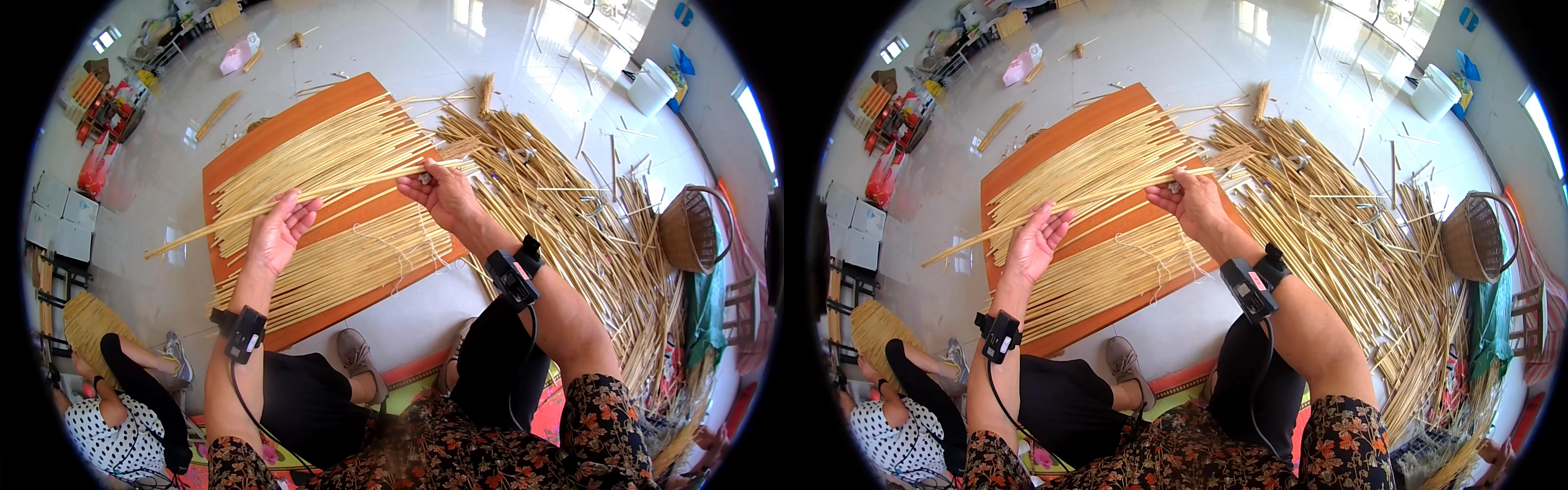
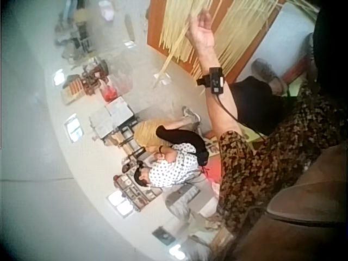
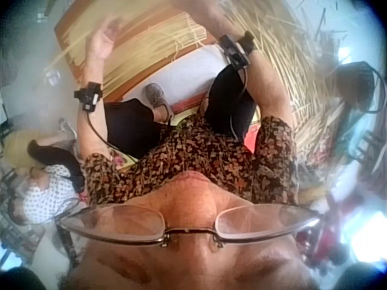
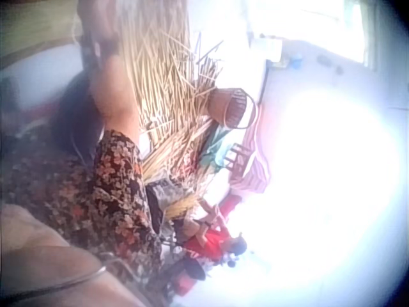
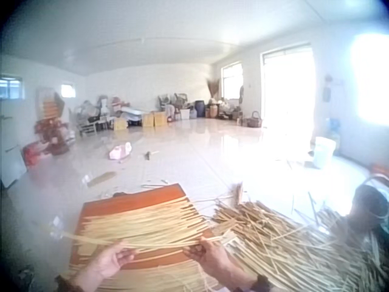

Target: The person uses white string to tie together several long, thin wooden rods on a table and in their hands.

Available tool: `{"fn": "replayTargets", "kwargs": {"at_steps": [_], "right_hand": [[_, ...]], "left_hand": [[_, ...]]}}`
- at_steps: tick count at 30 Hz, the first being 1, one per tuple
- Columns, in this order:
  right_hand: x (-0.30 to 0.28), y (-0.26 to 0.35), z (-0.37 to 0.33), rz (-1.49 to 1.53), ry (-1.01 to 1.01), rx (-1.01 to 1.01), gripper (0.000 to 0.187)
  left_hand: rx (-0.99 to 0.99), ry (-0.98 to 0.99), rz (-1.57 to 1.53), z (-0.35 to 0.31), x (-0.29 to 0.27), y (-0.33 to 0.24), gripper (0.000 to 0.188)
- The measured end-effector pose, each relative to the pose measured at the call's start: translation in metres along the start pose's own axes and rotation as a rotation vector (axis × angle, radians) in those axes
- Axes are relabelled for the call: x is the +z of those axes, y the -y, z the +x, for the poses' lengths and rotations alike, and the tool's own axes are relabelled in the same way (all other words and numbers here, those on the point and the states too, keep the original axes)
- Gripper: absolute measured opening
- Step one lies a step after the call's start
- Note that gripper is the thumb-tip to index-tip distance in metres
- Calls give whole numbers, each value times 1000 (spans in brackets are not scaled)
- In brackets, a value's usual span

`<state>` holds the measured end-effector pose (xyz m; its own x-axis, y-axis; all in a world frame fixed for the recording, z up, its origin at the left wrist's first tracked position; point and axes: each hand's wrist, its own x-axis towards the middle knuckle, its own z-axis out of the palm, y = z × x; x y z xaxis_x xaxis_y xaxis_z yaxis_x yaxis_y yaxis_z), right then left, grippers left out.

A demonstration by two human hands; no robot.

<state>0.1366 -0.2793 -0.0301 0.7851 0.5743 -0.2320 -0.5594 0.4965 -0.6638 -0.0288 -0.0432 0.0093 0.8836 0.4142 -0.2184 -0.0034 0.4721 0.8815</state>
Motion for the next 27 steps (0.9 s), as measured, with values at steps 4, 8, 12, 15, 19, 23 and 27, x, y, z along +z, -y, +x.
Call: {"fn": "replayTargets", "kwargs": {"at_steps": [4, 8, 12, 15, 19, 23, 27], "right_hand": [[1, -1, 0, 2, -24, 4, 25], [1, -3, 1, 6, -21, 4, 25], [-2, -6, 4, 5, -16, 4, 23], [-4, -6, 5, -7, 9, -6, 22], [-3, -2, 3, 11, 8, 0, 16], [-1, -1, 0, 4, -30, 2, 21], [0, -1, -1, 22, -42, 16, 18]], "left_hand": [[-15, 26, 3, 2, -5, 0, 19], [-8, 17, 2, 2, -4, 1, 19], [-3, 17, 6, 1, -4, 1, 20], [-7, 22, -5, 1, -6, 1, 21], [-17, 15, -26, 3, -7, 2, 22], [-5, 17, -33, 3, -4, 4, 20], [20, 22, -27, 2, -1, 6, 18]]}}
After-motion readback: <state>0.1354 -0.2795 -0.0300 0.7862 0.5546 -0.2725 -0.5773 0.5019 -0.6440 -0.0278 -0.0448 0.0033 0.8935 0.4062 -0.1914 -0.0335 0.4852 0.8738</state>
